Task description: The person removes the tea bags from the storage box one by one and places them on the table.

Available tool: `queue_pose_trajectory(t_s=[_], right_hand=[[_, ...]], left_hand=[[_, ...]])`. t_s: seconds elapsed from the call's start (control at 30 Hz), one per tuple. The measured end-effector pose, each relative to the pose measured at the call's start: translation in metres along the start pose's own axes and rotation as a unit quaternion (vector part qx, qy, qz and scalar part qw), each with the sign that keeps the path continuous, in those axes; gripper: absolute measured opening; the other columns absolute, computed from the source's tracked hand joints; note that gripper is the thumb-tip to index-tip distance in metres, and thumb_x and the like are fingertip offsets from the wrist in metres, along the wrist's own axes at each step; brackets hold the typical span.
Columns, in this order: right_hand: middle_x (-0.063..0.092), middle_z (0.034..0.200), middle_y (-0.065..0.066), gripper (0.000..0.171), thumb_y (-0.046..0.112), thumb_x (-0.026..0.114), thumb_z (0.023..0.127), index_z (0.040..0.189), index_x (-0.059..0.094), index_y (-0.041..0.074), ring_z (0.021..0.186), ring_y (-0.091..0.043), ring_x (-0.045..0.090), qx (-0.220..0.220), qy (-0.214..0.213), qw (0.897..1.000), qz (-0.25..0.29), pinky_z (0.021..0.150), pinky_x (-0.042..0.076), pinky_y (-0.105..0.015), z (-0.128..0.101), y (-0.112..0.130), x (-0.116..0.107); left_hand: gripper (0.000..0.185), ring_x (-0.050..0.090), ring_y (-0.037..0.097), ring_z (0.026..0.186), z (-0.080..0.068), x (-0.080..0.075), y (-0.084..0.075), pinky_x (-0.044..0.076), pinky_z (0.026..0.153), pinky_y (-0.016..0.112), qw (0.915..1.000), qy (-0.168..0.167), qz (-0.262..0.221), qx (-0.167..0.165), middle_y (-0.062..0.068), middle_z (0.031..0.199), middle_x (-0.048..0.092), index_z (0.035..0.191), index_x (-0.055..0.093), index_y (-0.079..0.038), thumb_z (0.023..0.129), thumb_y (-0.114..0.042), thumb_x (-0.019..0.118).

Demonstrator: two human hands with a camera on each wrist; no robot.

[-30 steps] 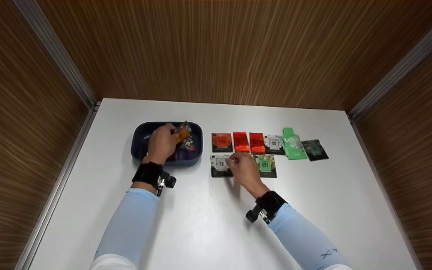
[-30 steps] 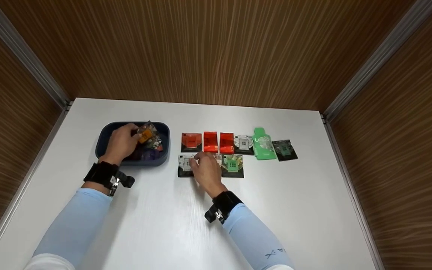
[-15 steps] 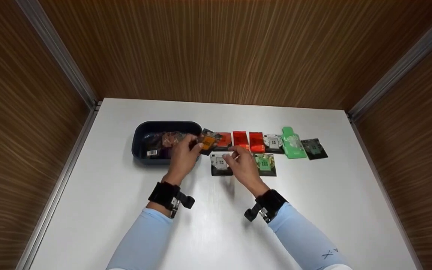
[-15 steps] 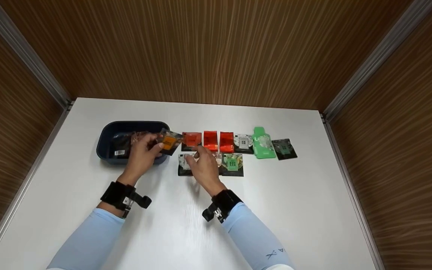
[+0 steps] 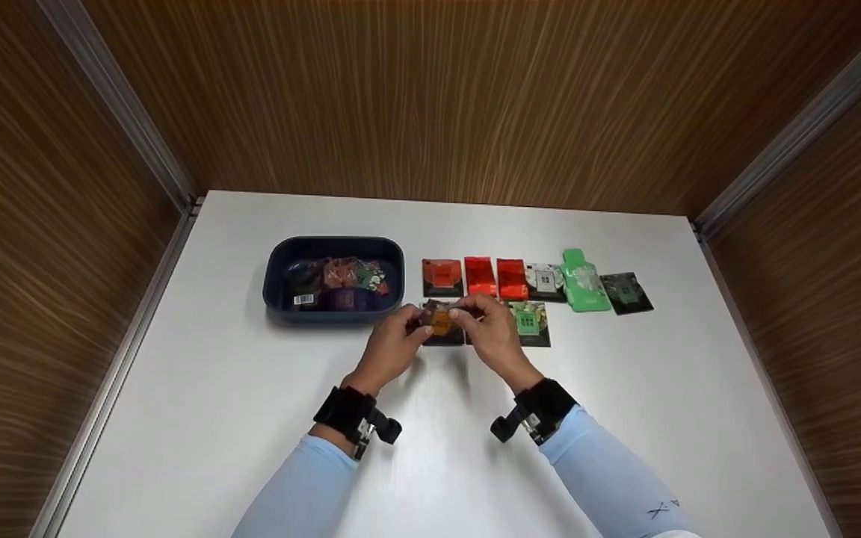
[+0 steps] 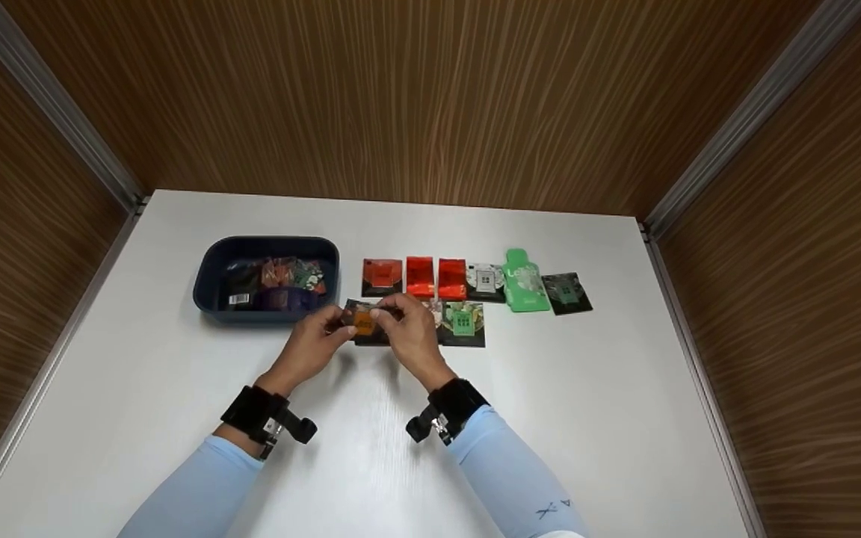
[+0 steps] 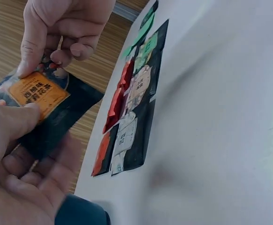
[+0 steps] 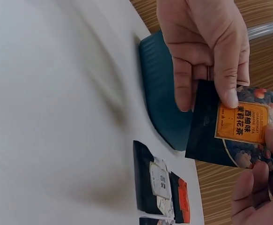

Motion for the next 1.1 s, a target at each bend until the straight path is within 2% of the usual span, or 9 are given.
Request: queue_pose_trajectory(t_s=[0.07, 0.2, 0.4, 0.6, 0.77, 0.9, 1.1], right_hand=[[0.071, 0.096, -0.004, 0.007, 0.013, 0.080, 0.094, 0.095, 0.076, 0.008, 0.085, -0.016, 0.060, -0.005, 0.008, 1.000, -0.024, 0.072, 0.048, -0.026, -0.003, -0.001, 0.001], [0.069, 0.093, -0.002, 0.007, 0.014, 0.079, 0.094, 0.093, 0.075, 0.009, 0.086, -0.015, 0.059, -0.028, 0.030, 0.997, -0.060, 0.073, 0.048, -0.026, -0.007, 0.000, 0.005], [0.069, 0.093, -0.003, 0.007, 0.015, 0.080, 0.093, 0.093, 0.075, 0.009, 0.085, -0.014, 0.060, -0.060, 0.058, 0.994, -0.067, 0.072, 0.049, -0.026, -0.010, 0.001, 0.010], [0.069, 0.097, -0.003, 0.006, 0.016, 0.081, 0.092, 0.091, 0.076, 0.012, 0.095, -0.018, 0.062, -0.077, 0.058, 0.992, -0.082, 0.080, 0.050, -0.033, -0.011, 0.003, 0.009], [0.069, 0.094, -0.002, 0.007, 0.015, 0.082, 0.092, 0.089, 0.076, 0.011, 0.090, -0.016, 0.062, -0.077, 0.066, 0.992, -0.078, 0.078, 0.050, -0.029, -0.012, 0.002, 0.009], [0.067, 0.091, -0.001, 0.007, 0.014, 0.081, 0.092, 0.087, 0.077, 0.011, 0.086, -0.013, 0.059, -0.078, 0.075, 0.992, -0.065, 0.074, 0.047, -0.025, -0.014, 0.001, 0.010], [0.067, 0.094, -0.001, 0.006, 0.014, 0.080, 0.094, 0.089, 0.077, 0.011, 0.089, -0.013, 0.059, -0.065, 0.062, 0.995, -0.047, 0.075, 0.047, -0.025, -0.013, -0.003, 0.007]], left_hand=[[0.013, 0.065, 0.017, 0.092, -0.001, 0.004, 0.000, 0.053, 0.080, 0.036, 0.9999, 0.008, 0.012, 0.002, 0.004, 0.104, 0.072, 0.116, 0.069, -0.012, 0.105, -0.019, 0.067], [0.012, 0.064, 0.015, 0.090, -0.001, 0.010, -0.002, 0.052, 0.078, 0.033, 0.9997, 0.021, -0.001, 0.008, 0.002, 0.102, 0.072, 0.111, 0.069, -0.014, 0.105, -0.024, 0.067], [0.011, 0.058, 0.013, 0.082, 0.000, 0.011, -0.006, 0.046, 0.073, 0.030, 0.9997, 0.007, -0.009, 0.020, -0.001, 0.095, 0.069, 0.109, 0.072, -0.016, 0.106, -0.025, 0.066], [0.009, 0.059, 0.013, 0.085, 0.000, 0.011, -0.010, 0.047, 0.075, 0.031, 0.9994, -0.006, 0.006, 0.033, 0.000, 0.095, 0.069, 0.102, 0.073, -0.015, 0.104, -0.023, 0.069], [0.008, 0.059, 0.013, 0.084, 0.001, 0.009, -0.014, 0.048, 0.075, 0.031, 0.9979, -0.017, 0.035, 0.051, 0.002, 0.092, 0.069, 0.097, 0.076, -0.013, 0.100, -0.019, 0.073], [0.010, 0.057, 0.012, 0.080, 0.000, 0.010, -0.015, 0.046, 0.072, 0.029, 0.9974, -0.018, 0.040, 0.057, 0.000, 0.087, 0.068, 0.089, 0.075, -0.013, 0.098, -0.017, 0.074], [0.011, 0.055, 0.011, 0.078, 0.000, 0.012, -0.009, 0.044, 0.070, 0.028, 0.9992, -0.006, 0.018, 0.035, -0.001, 0.087, 0.067, 0.092, 0.073, -0.013, 0.101, -0.021, 0.073]])
Point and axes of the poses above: each hand's wrist, its own z-axis towards the middle knuckle, its own x-axis out of the palm, y = z × x, the point moved 9 cm from there along z, towards the middle knuckle
